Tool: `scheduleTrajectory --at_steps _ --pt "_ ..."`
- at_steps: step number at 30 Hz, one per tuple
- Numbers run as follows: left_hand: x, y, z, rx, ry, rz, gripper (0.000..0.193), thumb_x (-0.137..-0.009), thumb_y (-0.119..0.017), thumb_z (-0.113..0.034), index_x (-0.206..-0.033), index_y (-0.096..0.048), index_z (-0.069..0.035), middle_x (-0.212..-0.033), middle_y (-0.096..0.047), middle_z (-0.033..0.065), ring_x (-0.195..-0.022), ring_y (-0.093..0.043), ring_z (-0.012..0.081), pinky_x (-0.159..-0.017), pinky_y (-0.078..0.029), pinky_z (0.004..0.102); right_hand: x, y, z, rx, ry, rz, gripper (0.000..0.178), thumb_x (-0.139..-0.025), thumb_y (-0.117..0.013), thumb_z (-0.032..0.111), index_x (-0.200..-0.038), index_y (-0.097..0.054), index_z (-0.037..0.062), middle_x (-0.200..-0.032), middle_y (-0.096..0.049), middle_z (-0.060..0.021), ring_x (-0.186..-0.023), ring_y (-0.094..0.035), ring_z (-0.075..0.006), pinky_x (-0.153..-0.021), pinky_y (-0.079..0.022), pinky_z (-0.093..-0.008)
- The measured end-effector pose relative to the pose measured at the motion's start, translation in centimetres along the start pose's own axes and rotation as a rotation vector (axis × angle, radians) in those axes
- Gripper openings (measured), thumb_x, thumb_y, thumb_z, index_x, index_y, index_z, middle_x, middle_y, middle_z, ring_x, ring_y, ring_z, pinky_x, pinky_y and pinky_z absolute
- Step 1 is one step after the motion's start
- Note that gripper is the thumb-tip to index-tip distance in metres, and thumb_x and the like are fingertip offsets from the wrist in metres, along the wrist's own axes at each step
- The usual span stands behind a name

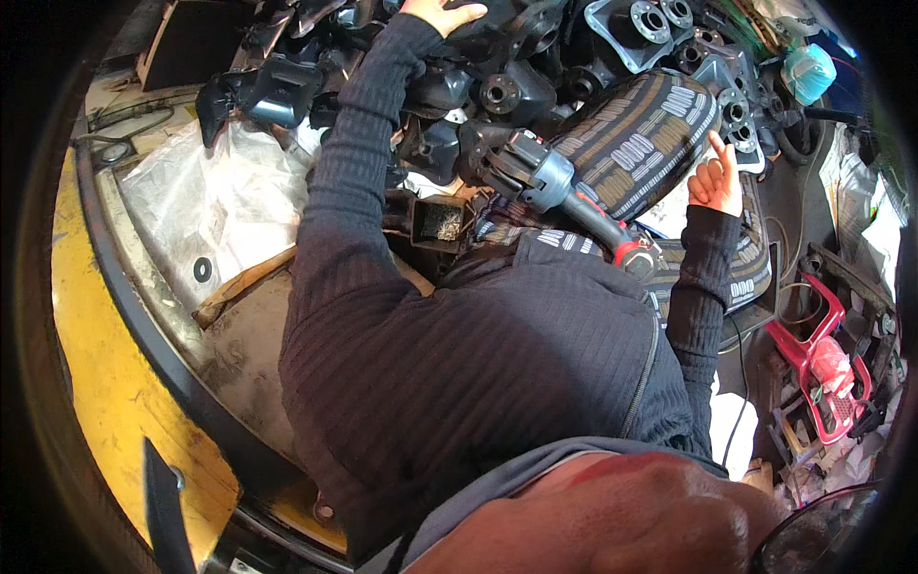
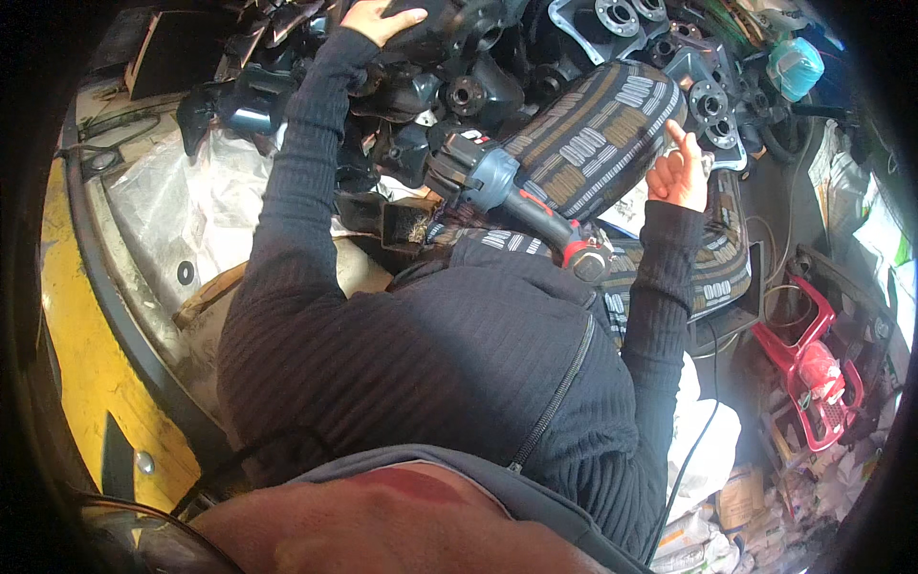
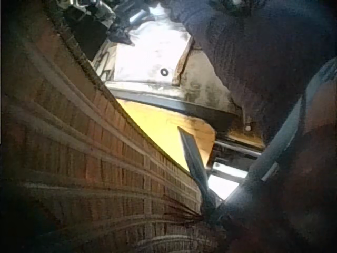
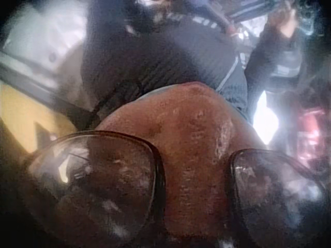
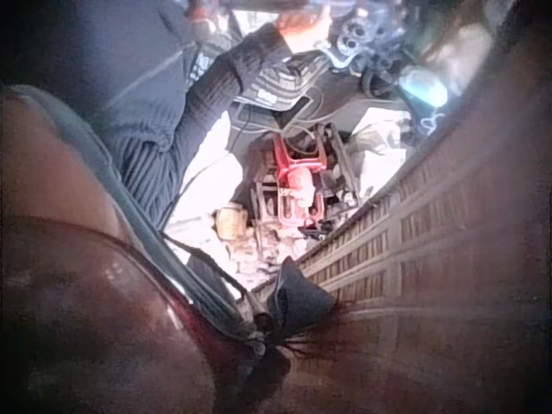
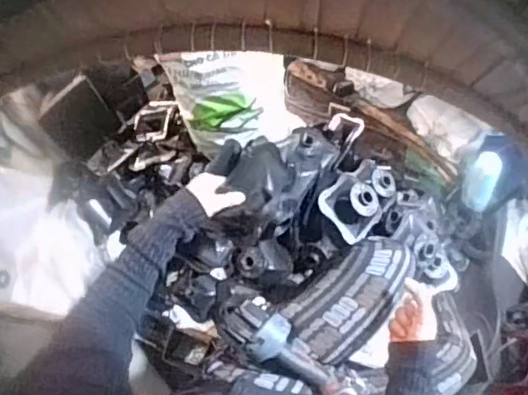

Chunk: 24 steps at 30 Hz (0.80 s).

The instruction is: The person uses a cordless drill to fasten bolts into metal parts, then brushes the parts with a wire brush. The person repeats this process for several metal parts.

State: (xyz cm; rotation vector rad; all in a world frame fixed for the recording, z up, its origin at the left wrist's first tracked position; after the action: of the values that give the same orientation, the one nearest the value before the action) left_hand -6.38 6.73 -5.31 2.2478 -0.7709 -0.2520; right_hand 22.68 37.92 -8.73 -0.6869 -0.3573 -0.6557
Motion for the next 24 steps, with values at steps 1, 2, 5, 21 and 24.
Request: scheduleTrajectory --at_steps 1,2,5,21,24 --pt "-0.9 -1.3 2.4 -0.083 0.05 0.094 0.042 -0.077 -0.061 -0.043 -0.09 -0.067 -0.003 -0.08 -0.066 0.0158 -0.074 -0.064 0.0293 -0.07 -0.048 0.0374 -0.2 1.5 -1.2 0.018 -0.025 -0.077 0.041 -0.087 -0.059 0.032 -0.111 -0.054 -0.0002 -0.047 -0.02 0.0073 -0.038 -0.02 -0.0044 -0.033 -0.019 -0.0206" --pt "-2.0 -3.0 3.8 -0.175 0.007 0.15 0.041 -0.075 -0.063 -0.044 -0.088 -0.068 -0.006 -0.081 -0.066 0.0168 -0.075 -0.063 0.0307 -0.07 -0.048 0.0373 -0.7 2.1 -2.5 -0.008 -0.096 -0.087 0.04 -0.084 -0.062 0.029 -0.109 -0.055 -0.0003 -0.047 -0.023 0.0061 -0.037 -0.02 -0.0054 -0.032 -0.019 -0.0214" --pt "-5.2 -9.9 7.7 -0.264 -0.013 0.408 0.046 -0.07 -0.063 -0.05 -0.091 -0.068 -0.01 -0.085 -0.066 0.0167 -0.081 -0.062 0.0323 -0.075 -0.047 0.0392 -1.6 3.2 -3.0 0.069 0.03 -0.092 0.028 -0.082 -0.063 0.025 -0.1 -0.056 0.0044 -0.048 -0.027 0.0041 -0.035 -0.021 -0.0066 -0.03 -0.019 -0.0219" --pt "18.3 -23.2 17.0 -0.369 0.612 0.484 0.048 -0.074 -0.062 -0.031 -0.119 -0.051 -0.017 -0.114 -0.054 0.0139 -0.104 -0.054 0.0312 -0.088 -0.044 0.0449 -1.0 3.3 -4.2 -0.164 -0.046 -0.036 0.033 -0.091 -0.052 0.023 -0.114 -0.054 -0.001 -0.051 -0.023 0.0064 -0.04 -0.019 -0.004 -0.033 -0.019 -0.0194" --pt "19.9 -27.1 19.3 -0.361 0.609 0.447 0.067 -0.071 -0.065 -0.028 -0.132 -0.037 -0.022 -0.126 -0.045 0.0128 -0.113 -0.048 0.0326 -0.091 -0.041 0.0457 -1.0 3.4 -4.2 -0.195 -0.08 0.008 0.033 -0.092 -0.051 0.023 -0.114 -0.053 -0.0008 -0.051 -0.023 0.0061 -0.039 -0.019 -0.0046 -0.033 -0.02 -0.0199"
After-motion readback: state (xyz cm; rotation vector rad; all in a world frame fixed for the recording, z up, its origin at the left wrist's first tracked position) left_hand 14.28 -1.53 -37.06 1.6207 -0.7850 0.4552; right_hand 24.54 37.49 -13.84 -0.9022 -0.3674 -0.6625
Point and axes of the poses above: each hand's wrist, its own x-axis away from the middle knuckle, its own y-axis out of the back of the hand, z = x × y, the point moved 8 cm from there along -x, towards the middle knuckle
